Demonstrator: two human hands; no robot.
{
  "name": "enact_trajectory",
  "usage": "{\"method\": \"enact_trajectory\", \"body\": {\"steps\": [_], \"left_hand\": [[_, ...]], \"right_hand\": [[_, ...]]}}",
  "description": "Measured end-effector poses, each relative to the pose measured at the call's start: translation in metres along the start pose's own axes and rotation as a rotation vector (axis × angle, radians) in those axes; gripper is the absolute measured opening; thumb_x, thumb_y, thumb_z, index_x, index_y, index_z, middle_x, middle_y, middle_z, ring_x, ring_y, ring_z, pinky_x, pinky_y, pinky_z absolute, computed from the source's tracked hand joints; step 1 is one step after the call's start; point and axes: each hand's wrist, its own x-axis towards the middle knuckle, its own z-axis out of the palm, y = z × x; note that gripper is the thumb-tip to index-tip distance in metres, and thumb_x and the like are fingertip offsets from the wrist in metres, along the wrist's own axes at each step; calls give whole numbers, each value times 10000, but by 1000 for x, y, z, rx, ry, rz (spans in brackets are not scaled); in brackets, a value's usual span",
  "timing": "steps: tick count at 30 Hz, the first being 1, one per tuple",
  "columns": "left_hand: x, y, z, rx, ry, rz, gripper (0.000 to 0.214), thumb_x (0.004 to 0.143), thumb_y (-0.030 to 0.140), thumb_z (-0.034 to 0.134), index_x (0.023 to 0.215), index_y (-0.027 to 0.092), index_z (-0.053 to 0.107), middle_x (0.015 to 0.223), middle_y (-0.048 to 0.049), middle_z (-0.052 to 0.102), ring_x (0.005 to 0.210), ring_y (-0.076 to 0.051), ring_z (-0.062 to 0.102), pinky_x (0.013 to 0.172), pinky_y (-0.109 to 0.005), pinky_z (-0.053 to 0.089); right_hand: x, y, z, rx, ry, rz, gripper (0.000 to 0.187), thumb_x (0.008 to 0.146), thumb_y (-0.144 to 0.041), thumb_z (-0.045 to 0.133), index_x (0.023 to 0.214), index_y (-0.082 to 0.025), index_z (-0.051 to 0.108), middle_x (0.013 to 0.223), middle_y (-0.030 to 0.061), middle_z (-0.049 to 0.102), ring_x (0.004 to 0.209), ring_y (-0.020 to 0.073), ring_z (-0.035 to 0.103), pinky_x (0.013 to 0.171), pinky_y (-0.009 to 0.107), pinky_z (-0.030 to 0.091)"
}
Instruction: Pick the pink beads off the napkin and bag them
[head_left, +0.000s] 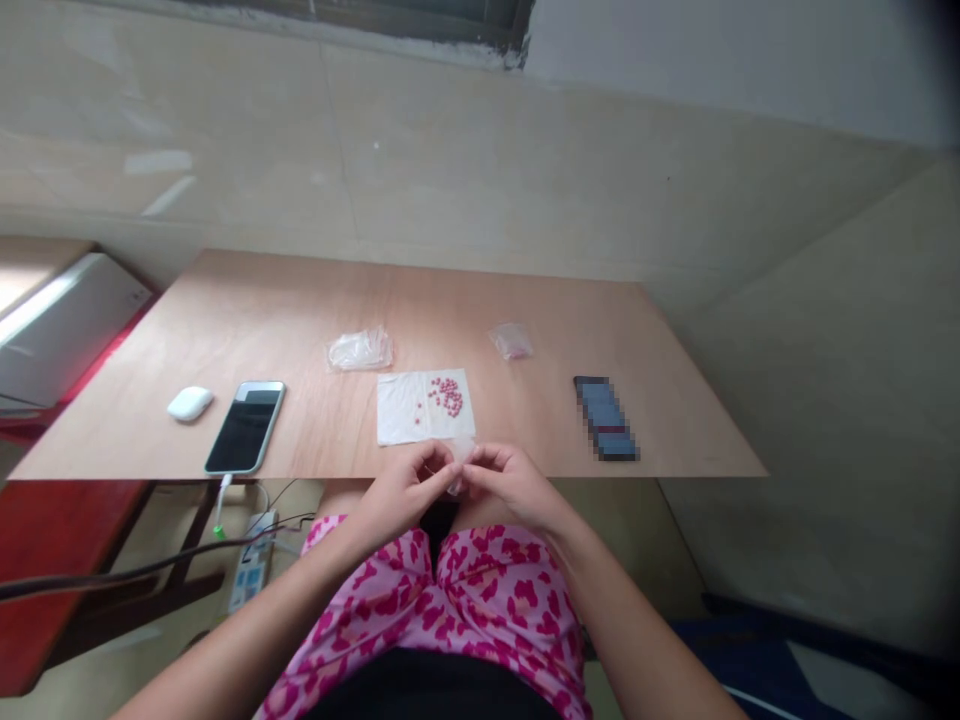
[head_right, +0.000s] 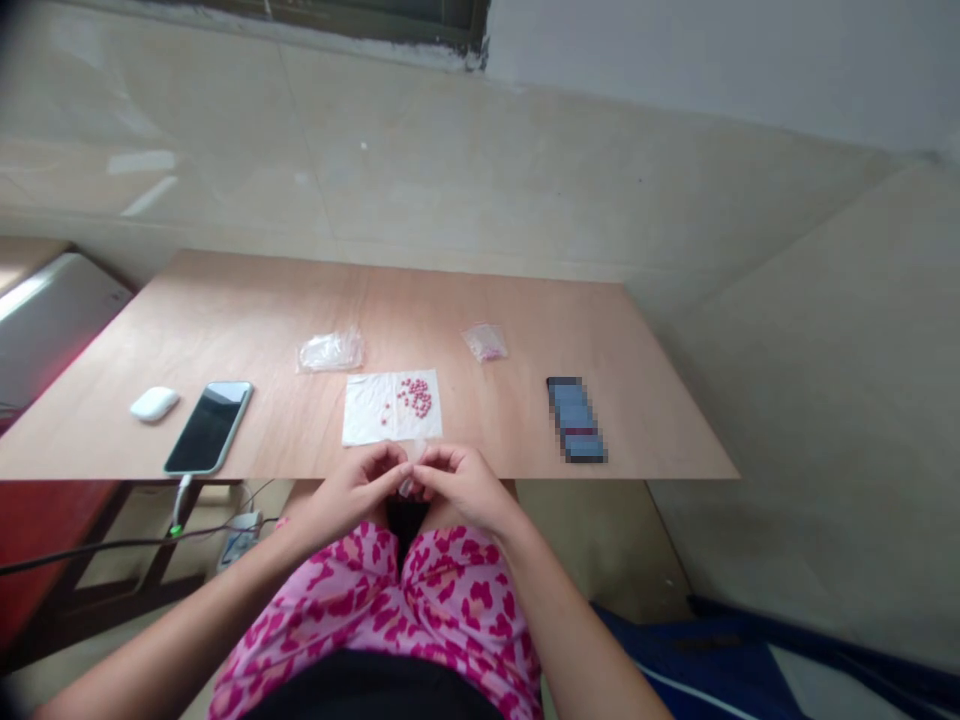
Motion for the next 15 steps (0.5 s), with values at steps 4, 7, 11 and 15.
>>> {"method": "enact_trajectory", "body": {"steps": [4, 7, 11, 15], "left_hand": [[-4, -1, 10, 151, 6, 29, 373, 999, 512, 559, 815, 192, 612, 751, -17, 664, 683, -170, 593, 617, -272, 437], [-3, 1, 6, 241, -17, 79, 420, 1036, 482, 496, 751, 195, 612, 729, -19, 665, 693, -177, 608, 657, -285, 446], [-3, 8, 0, 261, -72, 99, 418, 1070, 443, 426, 796, 198, 625, 784, -29, 683, 756, -190, 636, 730, -304, 462], [-5, 12, 0, 316, -53, 107, 389, 1075, 378, 395, 804, 202, 612, 810, -31, 673, 783, -196, 626, 747, -308, 450]], "right_hand": [[0, 5, 9, -116, 35, -13, 239, 819, -405, 812, 791, -181, 733, 754, 21, 718, 703, 167, 646, 678, 278, 497], [-3, 0, 12, -157, -14, -14, 265, 853, -435, 773, 801, -176, 746, 768, 38, 726, 722, 179, 661, 656, 278, 507], [-5, -8, 10, -102, -75, 3, 331, 866, -507, 764, 831, -178, 753, 774, 49, 729, 719, 174, 676, 644, 272, 530], [-3, -4, 9, -55, -64, 8, 357, 855, -535, 775, 862, -179, 744, 804, 57, 743, 762, 183, 703, 702, 292, 569]]}}
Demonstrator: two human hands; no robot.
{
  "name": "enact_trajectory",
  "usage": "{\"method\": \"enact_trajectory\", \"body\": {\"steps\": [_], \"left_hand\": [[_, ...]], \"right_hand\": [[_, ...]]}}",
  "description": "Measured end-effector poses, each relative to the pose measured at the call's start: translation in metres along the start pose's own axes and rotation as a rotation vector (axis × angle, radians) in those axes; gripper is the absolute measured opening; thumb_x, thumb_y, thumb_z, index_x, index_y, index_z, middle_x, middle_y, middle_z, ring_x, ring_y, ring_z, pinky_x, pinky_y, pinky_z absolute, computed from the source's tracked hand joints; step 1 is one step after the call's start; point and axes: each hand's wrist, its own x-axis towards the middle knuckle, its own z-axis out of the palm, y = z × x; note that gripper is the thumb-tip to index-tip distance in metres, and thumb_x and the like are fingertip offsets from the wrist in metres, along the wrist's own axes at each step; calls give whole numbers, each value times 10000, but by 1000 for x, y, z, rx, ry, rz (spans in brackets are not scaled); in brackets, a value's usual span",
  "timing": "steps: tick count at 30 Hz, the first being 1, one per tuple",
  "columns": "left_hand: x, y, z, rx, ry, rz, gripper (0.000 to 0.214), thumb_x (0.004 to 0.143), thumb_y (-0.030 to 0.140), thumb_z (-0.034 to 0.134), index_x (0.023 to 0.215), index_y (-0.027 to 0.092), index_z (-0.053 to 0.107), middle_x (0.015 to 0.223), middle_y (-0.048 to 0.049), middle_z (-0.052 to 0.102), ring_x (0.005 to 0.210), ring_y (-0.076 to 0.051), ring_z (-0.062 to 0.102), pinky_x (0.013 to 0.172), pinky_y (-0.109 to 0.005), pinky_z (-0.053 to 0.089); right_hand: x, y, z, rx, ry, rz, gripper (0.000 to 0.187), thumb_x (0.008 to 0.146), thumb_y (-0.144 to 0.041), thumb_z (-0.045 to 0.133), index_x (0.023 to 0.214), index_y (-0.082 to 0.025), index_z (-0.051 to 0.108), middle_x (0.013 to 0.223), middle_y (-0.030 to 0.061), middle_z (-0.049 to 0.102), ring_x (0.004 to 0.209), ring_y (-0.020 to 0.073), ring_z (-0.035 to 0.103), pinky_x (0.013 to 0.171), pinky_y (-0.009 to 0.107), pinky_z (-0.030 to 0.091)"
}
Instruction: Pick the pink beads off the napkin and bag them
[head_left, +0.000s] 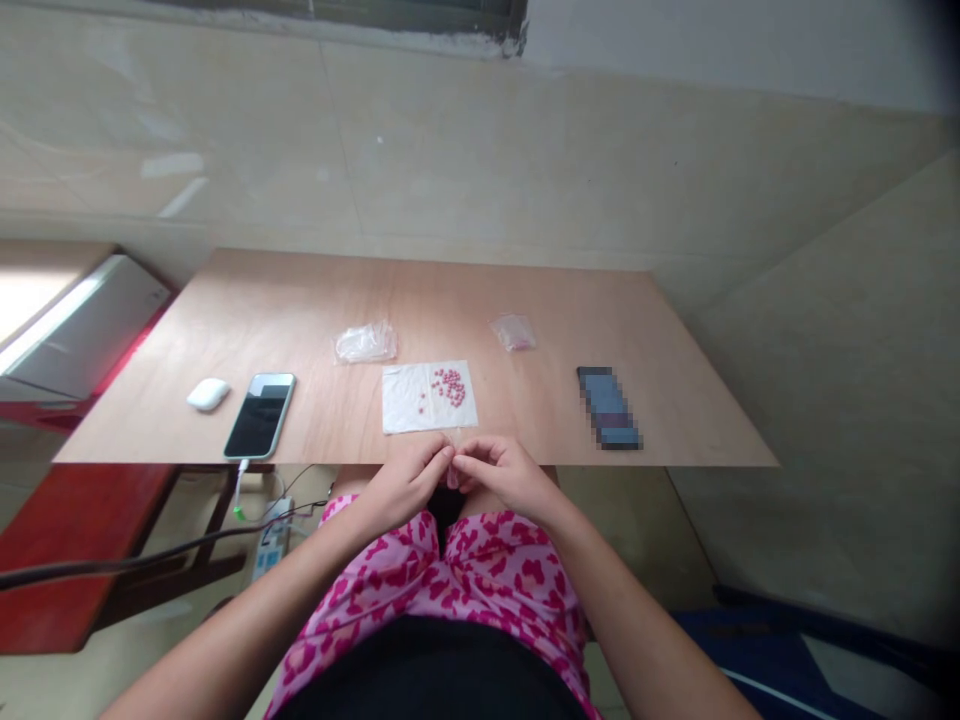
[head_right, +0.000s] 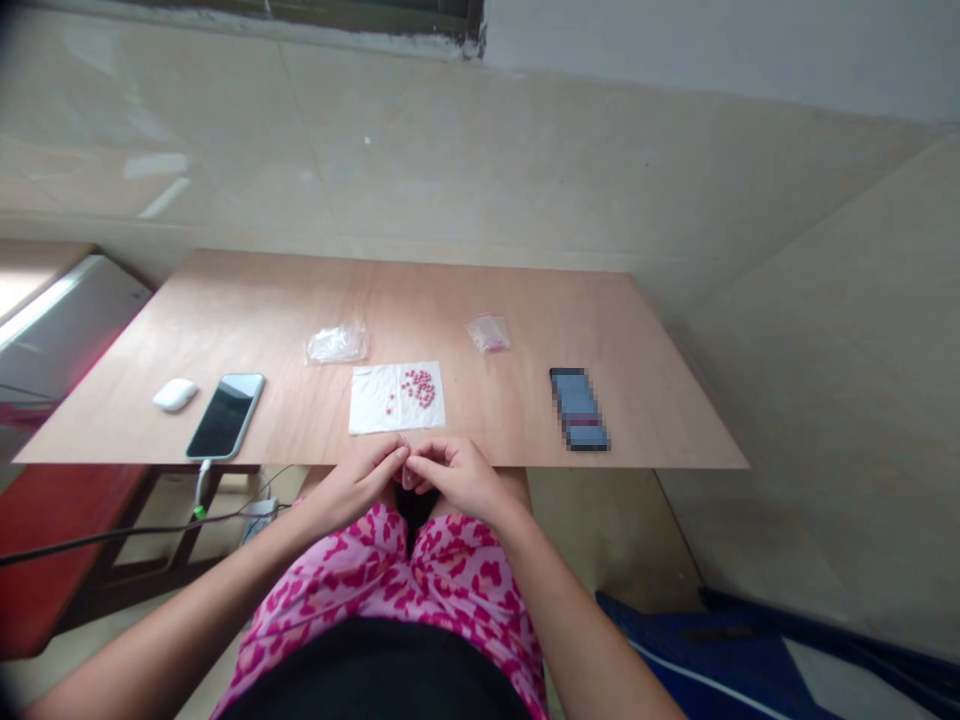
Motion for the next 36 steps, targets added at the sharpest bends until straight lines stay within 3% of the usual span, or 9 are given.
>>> {"method": "enact_trajectory", "body": {"steps": [5, 9, 14, 24, 27, 29, 31, 34, 36], "left_hand": [[-3, 0, 0, 188, 56, -9, 336, 1025, 316, 487, 739, 198, 618, 753, -35, 667, 722, -201, 603, 699, -308, 424], [-4, -3, 1, 167, 25, 22, 355, 1047, 340, 461, 775, 198, 639, 775, -35, 680, 732, -197, 610, 711, -305, 428], [-5, -5, 2, 201, 0, 55, 339, 1042, 287, 437, 756, 197, 596, 770, -27, 658, 723, -186, 592, 707, -299, 417], [-5, -4, 3, 422, 91, -3, 272, 956, 207, 480, 684, 201, 462, 675, 7, 554, 647, -164, 508, 632, -294, 335], [-7, -4, -1, 430, 100, -20, 290, 949, 208, 491, 662, 203, 453, 637, 15, 534, 611, -157, 497, 603, -291, 338], [-8, -3, -3, 406, 135, 27, 225, 953, 241, 530, 733, 200, 510, 704, 1, 579, 662, -170, 541, 632, -296, 396], [-9, -2, -4, 382, 179, 135, 110, 947, 295, 602, 940, 186, 587, 911, -49, 657, 855, -212, 621, 776, -336, 489], [-10, -2, -4, 381, 180, 301, 547, 870, 402, 759, 1317, 192, 526, 1332, -146, 598, 1256, -305, 561, 1075, -454, 459], [-10, -5, -2, 381, 158, 333, 708, 831, 433, 808, 1414, 214, 470, 1425, -159, 552, 1346, -332, 514, 1138, -495, 427]], "right_hand": [[2, 11, 2, -72, 97, -36, 329, 882, -500, 744, 800, -183, 714, 763, 47, 729, 738, 192, 696, 672, 295, 556], [-3, 7, 3, -244, 104, -108, 256, 920, -421, 702, 825, -188, 751, 780, 45, 738, 735, 194, 679, 697, 304, 529], [-6, 6, 8, -265, 127, -121, 262, 918, -404, 680, 786, -180, 714, 735, 45, 724, 674, 184, 651, 644, 292, 510], [-9, 4, 19, -467, 418, -213, 177, 866, -312, 664, 751, -180, 636, 703, -3, 653, 646, 152, 596, 603, 245, 453], [-9, 2, 14, -448, 417, -234, 146, 865, -312, 672, 809, -187, 619, 741, -9, 648, 668, 152, 605, 627, 245, 469], [-9, 2, 14, -442, 373, -261, 105, 880, -287, 651, 851, -196, 608, 772, -16, 645, 688, 149, 613, 651, 245, 480], [-10, 1, 15, -448, 324, -288, 55, 898, -251, 610, 880, -200, 618, 786, -20, 646, 701, 145, 615, 670, 246, 485], [-11, -1, 17, -446, 260, -333, 120, 910, -209, 560, 897, -193, 678, 849, 4, 686, 764, 153, 635, 726, 260, 504], [-11, -2, 18, -412, 237, -343, 179, 918, -213, 550, 929, -189, 727, 935, 34, 719, 825, 168, 658, 751, 270, 524]]}}
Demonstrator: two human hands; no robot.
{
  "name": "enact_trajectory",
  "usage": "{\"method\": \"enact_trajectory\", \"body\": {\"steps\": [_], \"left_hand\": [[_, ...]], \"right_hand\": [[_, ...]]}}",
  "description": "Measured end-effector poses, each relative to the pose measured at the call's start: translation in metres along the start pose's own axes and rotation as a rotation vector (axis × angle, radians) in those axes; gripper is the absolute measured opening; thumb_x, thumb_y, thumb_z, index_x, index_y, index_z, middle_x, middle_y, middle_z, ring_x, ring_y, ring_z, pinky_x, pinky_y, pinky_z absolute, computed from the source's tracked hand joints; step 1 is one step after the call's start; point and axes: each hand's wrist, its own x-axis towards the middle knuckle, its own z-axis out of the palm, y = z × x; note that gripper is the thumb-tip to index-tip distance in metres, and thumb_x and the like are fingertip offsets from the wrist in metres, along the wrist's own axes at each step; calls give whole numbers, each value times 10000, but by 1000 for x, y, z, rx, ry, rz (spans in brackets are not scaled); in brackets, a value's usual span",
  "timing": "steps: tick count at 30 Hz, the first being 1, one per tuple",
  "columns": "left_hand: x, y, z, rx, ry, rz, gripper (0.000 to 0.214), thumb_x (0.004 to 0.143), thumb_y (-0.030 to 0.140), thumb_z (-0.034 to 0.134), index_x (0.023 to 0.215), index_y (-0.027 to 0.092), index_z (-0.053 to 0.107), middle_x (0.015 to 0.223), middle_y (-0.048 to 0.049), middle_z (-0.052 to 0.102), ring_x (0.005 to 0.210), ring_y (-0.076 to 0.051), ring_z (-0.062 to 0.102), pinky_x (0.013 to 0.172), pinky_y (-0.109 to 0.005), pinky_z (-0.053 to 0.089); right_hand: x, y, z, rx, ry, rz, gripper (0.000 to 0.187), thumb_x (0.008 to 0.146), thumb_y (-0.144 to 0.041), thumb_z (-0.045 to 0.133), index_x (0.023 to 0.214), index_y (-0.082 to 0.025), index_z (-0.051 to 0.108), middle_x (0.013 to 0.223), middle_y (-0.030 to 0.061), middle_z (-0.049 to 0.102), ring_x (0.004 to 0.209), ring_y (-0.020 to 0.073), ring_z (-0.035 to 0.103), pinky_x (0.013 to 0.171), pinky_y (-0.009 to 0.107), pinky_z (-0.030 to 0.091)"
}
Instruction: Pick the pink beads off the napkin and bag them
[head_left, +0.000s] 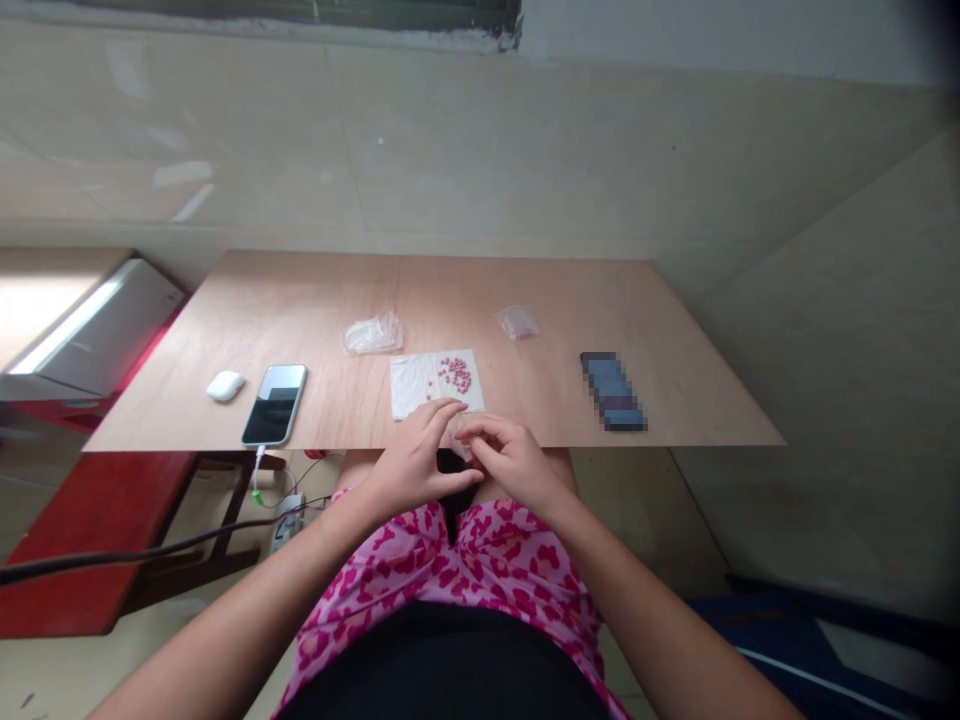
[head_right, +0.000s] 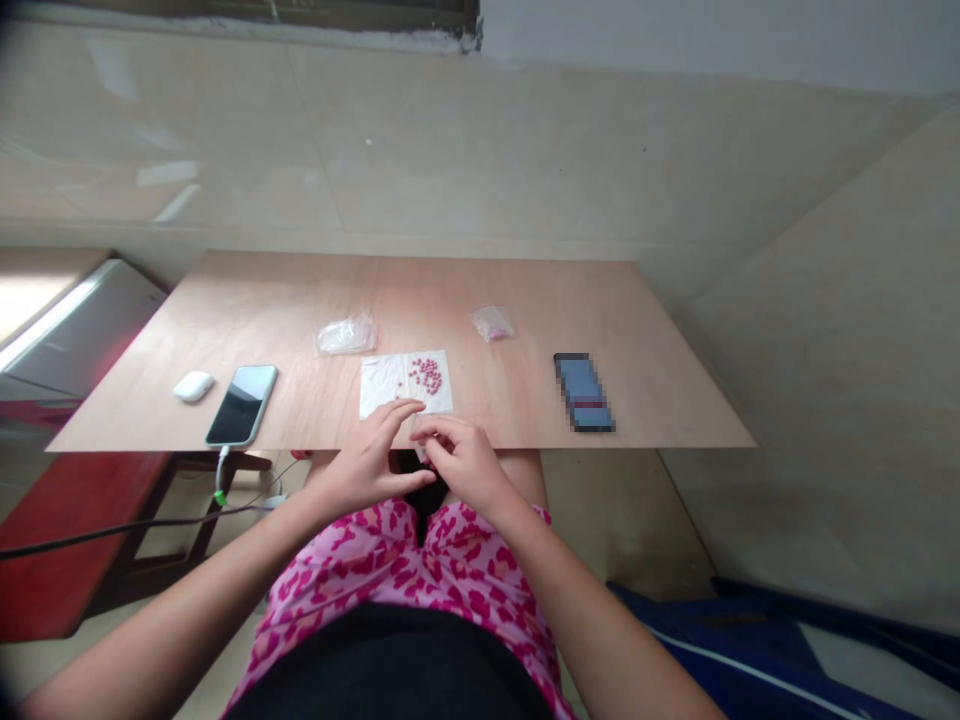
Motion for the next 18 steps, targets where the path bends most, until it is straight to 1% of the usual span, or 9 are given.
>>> {"method": "enact_trajectory", "body": {"steps": [1, 4, 6, 9, 10, 12, 15, 18], "left_hand": [[0, -1, 2, -8, -5, -7, 701, 841, 424, 801, 1424, 221, 467, 1420, -156, 561, 1342, -332, 525, 1136, -501, 434], [-1, -2, 4, -56, -15, -59, 570, 903, 357, 732, 1404, 226, 493, 1356, -136, 613, 1270, -304, 589, 1096, -485, 475], [-1, -2, 3, -109, -34, -87, 549, 912, 348, 719, 1402, 230, 502, 1341, -124, 624, 1243, -290, 605, 1079, -462, 489], [0, -1, -2, -208, -57, -129, 489, 926, 367, 711, 1365, 239, 539, 1279, -94, 644, 1203, -266, 619, 1067, -424, 493], [0, -1, -3, -238, -62, -144, 452, 934, 373, 704, 1340, 239, 557, 1254, -86, 650, 1188, -259, 621, 1064, -416, 492], [0, -1, -5, -288, -83, -171, 390, 948, 384, 689, 1296, 237, 592, 1217, -77, 658, 1152, -248, 629, 1039, -402, 499], [0, -1, -5, -340, -136, -209, 389, 964, 398, 669, 1318, 246, 614, 1199, -74, 665, 1080, -234, 645, 957, -374, 524], [1, -1, -6, -381, -162, -229, 395, 987, 412, 638, 1346, 248, 624, 1184, -72, 678, 1036, -227, 653, 926, -367, 528]], "right_hand": [[0, -1, 0, 26, -3, 13, 202, 923, -224, 550, 954, -188, 746, 992, 50, 730, 860, 178, 671, 752, 275, 537], [1, -1, -1, 95, -5, 91, 244, 931, -256, 555, 1012, -187, 775, 1135, 88, 730, 933, 207, 699, 724, 289, 574], [1, -1, -2, 82, -7, 98, 254, 928, -232, 547, 1008, -189, 784, 1149, 92, 732, 967, 215, 704, 762, 307, 588], [0, -1, -4, -42, -22, -6, 274, 902, -128, 532, 986, -194, 784, 1115, 82, 736, 1049, 216, 686, 922, 342, 558], [-1, -2, -4, -92, -29, -49, 290, 891, -95, 526, 987, -195, 781, 1110, 79, 730, 1060, 213, 678, 949, 344, 543], [-3, -4, -5, -176, -46, -110, 318, 877, -51, 519, 1004, -198, 771, 1102, 78, 704, 1028, 203, 668, 915, 329, 540], [-5, -10, -5, -241, -52, -163, 313, 865, -28, 520, 987, -197, 754, 1080, 77, 653, 954, 188, 651, 831, 301, 542], [-6, -17, -5, -243, -63, -220, 289, 855, -23, 527, 962, -187, 740, 1076, 82, 631, 965, 195, 639, 847, 308, 541]]}}
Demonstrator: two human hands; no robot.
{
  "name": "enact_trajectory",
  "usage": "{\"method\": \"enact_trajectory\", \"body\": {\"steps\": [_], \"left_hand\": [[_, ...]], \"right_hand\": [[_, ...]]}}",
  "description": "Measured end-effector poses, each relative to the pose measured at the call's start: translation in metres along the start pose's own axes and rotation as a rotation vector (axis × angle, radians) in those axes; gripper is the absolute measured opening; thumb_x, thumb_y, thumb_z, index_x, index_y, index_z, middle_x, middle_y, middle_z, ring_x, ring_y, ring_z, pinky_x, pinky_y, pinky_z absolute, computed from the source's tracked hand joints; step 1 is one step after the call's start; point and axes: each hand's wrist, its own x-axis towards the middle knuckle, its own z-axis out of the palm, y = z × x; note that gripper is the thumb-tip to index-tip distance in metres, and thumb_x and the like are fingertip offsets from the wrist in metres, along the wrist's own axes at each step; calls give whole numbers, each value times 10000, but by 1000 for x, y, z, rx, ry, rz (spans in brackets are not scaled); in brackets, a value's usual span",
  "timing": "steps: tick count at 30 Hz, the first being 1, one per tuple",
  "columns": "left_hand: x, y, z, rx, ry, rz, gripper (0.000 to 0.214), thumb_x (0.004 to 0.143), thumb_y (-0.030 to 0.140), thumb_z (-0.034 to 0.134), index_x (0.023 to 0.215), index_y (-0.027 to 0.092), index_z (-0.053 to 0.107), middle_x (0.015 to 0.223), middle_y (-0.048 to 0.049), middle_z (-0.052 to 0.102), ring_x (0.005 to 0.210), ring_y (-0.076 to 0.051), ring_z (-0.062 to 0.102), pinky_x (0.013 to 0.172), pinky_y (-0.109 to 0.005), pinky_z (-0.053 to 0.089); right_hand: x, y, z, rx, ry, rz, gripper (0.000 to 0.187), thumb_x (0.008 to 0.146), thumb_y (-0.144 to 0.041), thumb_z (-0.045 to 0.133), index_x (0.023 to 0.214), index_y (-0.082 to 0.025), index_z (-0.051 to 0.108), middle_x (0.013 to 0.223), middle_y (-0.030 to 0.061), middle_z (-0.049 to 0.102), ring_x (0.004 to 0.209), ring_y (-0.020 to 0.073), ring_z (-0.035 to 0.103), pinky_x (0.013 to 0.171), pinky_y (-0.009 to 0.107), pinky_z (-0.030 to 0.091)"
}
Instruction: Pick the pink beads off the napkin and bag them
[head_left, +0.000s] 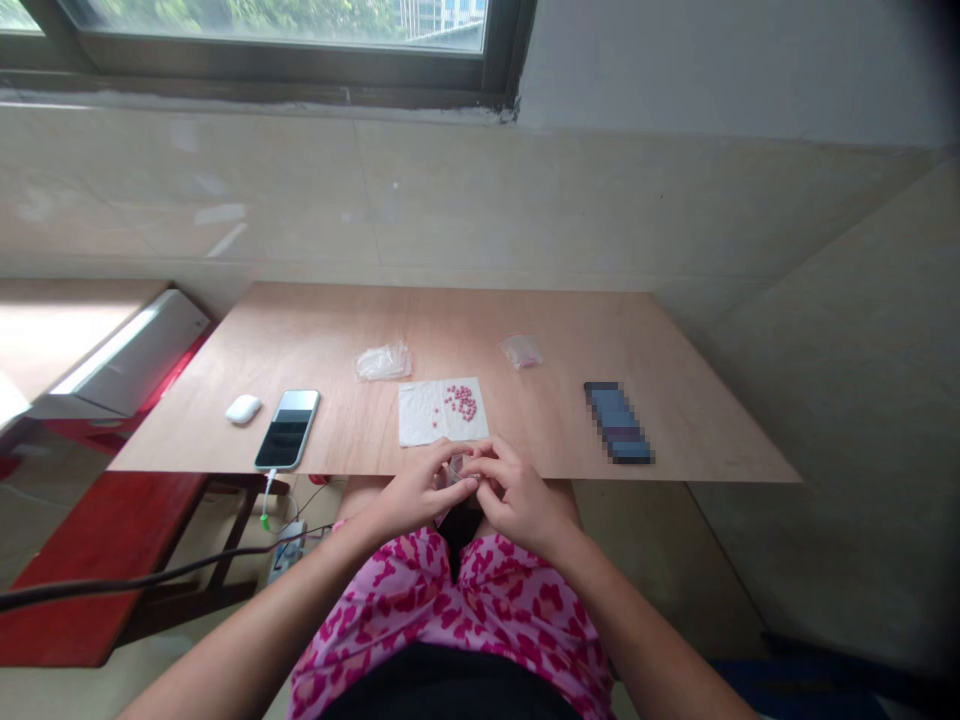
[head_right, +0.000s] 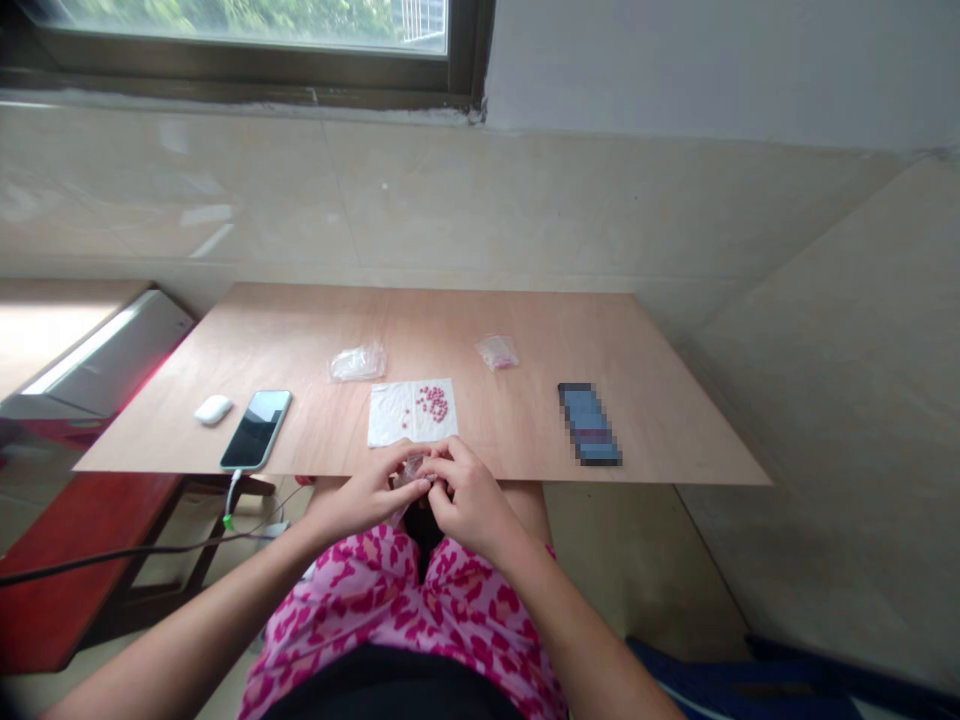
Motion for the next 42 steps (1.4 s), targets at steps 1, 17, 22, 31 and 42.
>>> {"method": "enact_trajectory", "body": {"steps": [1, 17, 22, 31, 42], "left_hand": [[0, 1, 0, -17, -9, 6, 387, 995, 414, 627, 1343, 245, 630, 1195, -74, 681, 1055, -231, 650, 950, -374, 520], [-4, -2, -2, 36, -49, -2, 461, 946, 458, 687, 1333, 231, 582, 1267, -96, 686, 1157, -268, 638, 1025, -421, 499], [-2, -5, -10, 96, -84, -25, 319, 975, 476, 629, 1102, 184, 648, 1028, -65, 710, 944, -222, 646, 857, -346, 519], [-1, -8, -11, 224, -83, 43, 266, 932, 431, 709, 1040, 197, 645, 971, -41, 699, 899, -204, 640, 796, -307, 487], [-1, -11, -14, 214, -108, 6, 278, 893, 426, 741, 1013, 197, 640, 918, -42, 703, 850, -210, 665, 727, -299, 519]], "right_hand": [[1, -2, -1, 11, -8, -19, 287, 853, -22, 524, 957, -184, 737, 1074, 84, 635, 972, 198, 639, 856, 312, 540], [-5, -4, -6, 109, -313, 222, 534, 900, -118, 521, 1407, -237, 639, 743, 3, 713, 568, 149, 638, 524, 220, 429], [-5, 1, -4, 57, -292, 214, 586, 895, -126, 540, 1466, -249, 595, 784, 9, 738, 581, 147, 618, 555, 229, 435], [-4, -8, -3, 35, -330, 167, 552, 866, -98, 536, 1388, -233, 654, 881, 25, 756, 628, 148, 617, 565, 226, 432], [-6, -10, -3, -43, -333, 151, 601, 877, -123, 556, 1464, -250, 567, 742, -6, 711, 553, 150, 586, 536, 238, 415]]}}
